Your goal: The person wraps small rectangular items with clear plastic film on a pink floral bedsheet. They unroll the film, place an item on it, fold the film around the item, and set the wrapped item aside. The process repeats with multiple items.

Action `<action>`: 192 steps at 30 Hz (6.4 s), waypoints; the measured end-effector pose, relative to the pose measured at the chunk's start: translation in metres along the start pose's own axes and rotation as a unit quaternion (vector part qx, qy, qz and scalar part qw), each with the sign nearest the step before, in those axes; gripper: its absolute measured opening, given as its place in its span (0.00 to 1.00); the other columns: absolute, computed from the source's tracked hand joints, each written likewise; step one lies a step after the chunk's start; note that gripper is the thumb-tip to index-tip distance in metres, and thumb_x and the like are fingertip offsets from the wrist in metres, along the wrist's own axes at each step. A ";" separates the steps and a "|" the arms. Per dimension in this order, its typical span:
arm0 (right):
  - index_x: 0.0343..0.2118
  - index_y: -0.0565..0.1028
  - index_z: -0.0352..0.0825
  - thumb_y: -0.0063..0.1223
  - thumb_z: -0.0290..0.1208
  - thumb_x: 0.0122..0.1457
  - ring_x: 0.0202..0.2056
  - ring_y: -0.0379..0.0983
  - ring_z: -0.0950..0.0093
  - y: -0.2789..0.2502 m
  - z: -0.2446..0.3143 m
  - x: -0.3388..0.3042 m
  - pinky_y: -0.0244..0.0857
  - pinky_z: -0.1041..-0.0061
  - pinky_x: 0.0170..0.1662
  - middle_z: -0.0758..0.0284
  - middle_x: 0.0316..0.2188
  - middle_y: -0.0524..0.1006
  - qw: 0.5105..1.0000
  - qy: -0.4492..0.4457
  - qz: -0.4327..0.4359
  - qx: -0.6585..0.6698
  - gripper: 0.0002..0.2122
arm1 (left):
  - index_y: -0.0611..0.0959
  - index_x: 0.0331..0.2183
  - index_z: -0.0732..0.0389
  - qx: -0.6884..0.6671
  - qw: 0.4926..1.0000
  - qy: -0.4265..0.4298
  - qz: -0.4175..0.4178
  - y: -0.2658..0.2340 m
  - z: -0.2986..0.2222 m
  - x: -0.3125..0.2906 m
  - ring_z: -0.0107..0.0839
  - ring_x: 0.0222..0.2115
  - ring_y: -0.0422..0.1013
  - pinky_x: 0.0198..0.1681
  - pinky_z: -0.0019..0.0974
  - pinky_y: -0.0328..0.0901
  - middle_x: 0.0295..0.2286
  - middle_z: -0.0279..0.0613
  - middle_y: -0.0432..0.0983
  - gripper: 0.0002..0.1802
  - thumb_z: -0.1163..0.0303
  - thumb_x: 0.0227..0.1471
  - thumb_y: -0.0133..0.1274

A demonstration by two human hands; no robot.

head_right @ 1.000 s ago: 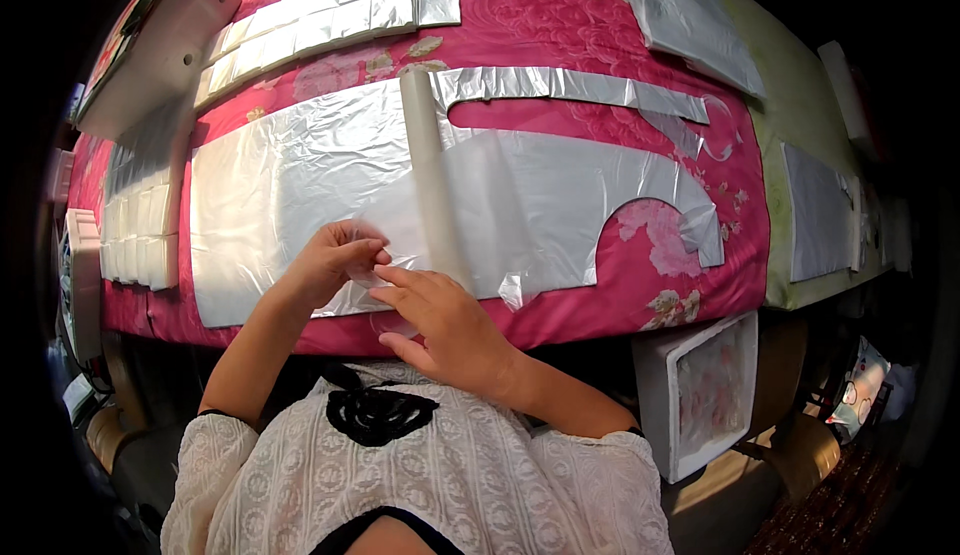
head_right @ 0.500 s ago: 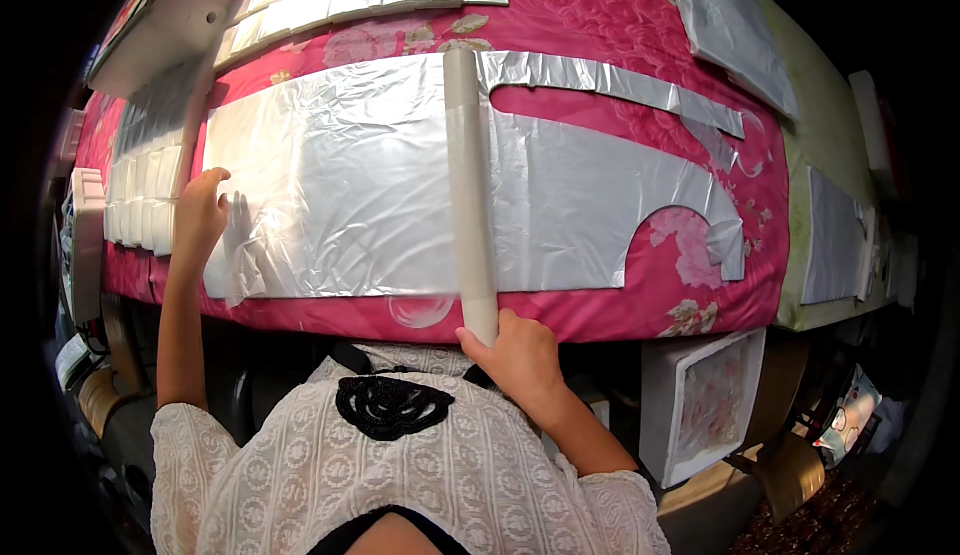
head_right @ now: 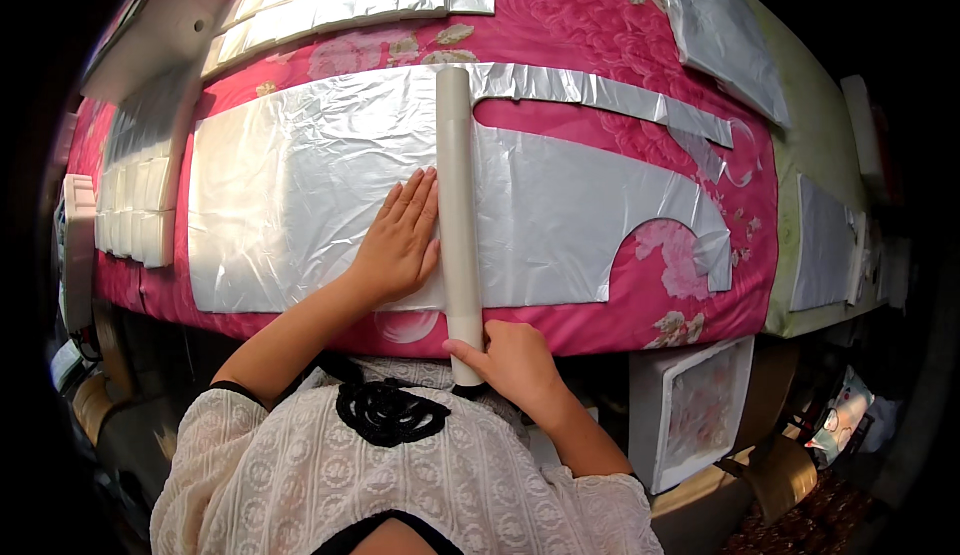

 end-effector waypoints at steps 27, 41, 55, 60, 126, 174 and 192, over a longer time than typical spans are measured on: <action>0.50 0.60 0.34 0.32 0.30 0.63 0.49 0.67 0.60 -0.329 -0.222 0.213 0.63 0.52 0.49 0.61 0.48 0.69 0.526 -0.100 -0.339 0.773 0.13 | 0.54 0.55 0.76 0.043 0.998 -0.017 0.029 0.002 -0.005 0.004 0.51 0.60 0.41 0.62 0.47 0.36 0.57 0.62 0.46 0.37 0.66 0.45 0.38; 0.55 0.61 0.30 0.39 0.29 0.62 0.50 0.66 0.73 -0.042 0.185 0.125 0.55 0.79 0.54 0.60 0.49 0.71 0.832 -0.394 -0.033 0.389 0.18 | 0.55 0.55 0.75 0.074 0.996 0.020 -0.043 0.003 -0.005 0.002 0.50 0.60 0.42 0.62 0.47 0.37 0.57 0.61 0.47 0.36 0.65 0.47 0.39; 0.40 0.73 0.31 0.53 0.26 0.47 0.52 0.63 0.61 0.077 0.269 0.109 0.57 0.67 0.54 0.59 0.44 0.72 0.764 -0.645 0.001 0.003 0.15 | 0.56 0.55 0.75 0.034 0.997 0.025 -0.070 0.020 0.010 -0.003 0.49 0.60 0.42 0.62 0.48 0.37 0.57 0.62 0.45 0.38 0.64 0.45 0.42; 0.41 0.74 0.34 0.38 0.13 0.42 0.46 0.69 0.64 -0.087 0.142 0.168 0.63 0.70 0.49 0.62 0.43 0.74 0.800 -0.471 -0.371 -0.033 0.21 | 0.57 0.53 0.77 0.011 0.996 -0.010 -0.084 0.000 -0.002 -0.001 0.54 0.59 0.43 0.62 0.49 0.36 0.56 0.63 0.47 0.37 0.63 0.45 0.42; 0.51 0.65 0.32 0.43 0.39 0.54 0.60 0.50 0.61 0.218 0.346 0.159 0.39 0.58 0.61 0.59 0.54 0.64 0.747 -0.627 -0.031 -0.218 0.23 | 0.58 0.54 0.69 -0.061 0.832 -0.508 -0.214 -0.120 0.100 -0.293 0.47 0.44 0.62 0.48 0.45 0.58 0.42 0.54 0.63 0.44 0.64 0.38 0.61; 0.47 0.59 0.26 0.58 0.31 0.50 0.35 0.69 0.77 0.091 0.139 0.133 0.66 0.77 0.38 0.63 0.34 0.69 0.786 -0.122 0.057 0.603 0.26 | 0.69 0.42 0.62 -0.629 0.689 -0.358 0.032 -0.049 0.054 -0.170 0.26 0.23 0.68 0.27 0.30 0.65 0.26 0.38 0.70 0.28 0.46 0.53 0.44; 0.39 0.75 0.33 0.52 0.38 0.56 0.28 0.68 0.85 -0.028 0.098 0.200 0.60 0.87 0.26 0.72 0.32 0.76 0.939 -0.155 -0.015 0.307 0.14 | 0.67 0.38 0.60 -0.734 0.573 -0.344 0.123 -0.038 0.049 -0.237 0.24 0.22 0.66 0.25 0.29 0.64 0.26 0.37 0.69 0.30 0.45 0.45 0.55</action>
Point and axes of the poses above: each hand's wrist, its own x-axis towards the middle knuckle, its own y-axis out of the palm, z = x × y, the point moved 5 cm from there along x, towards the middle knuckle
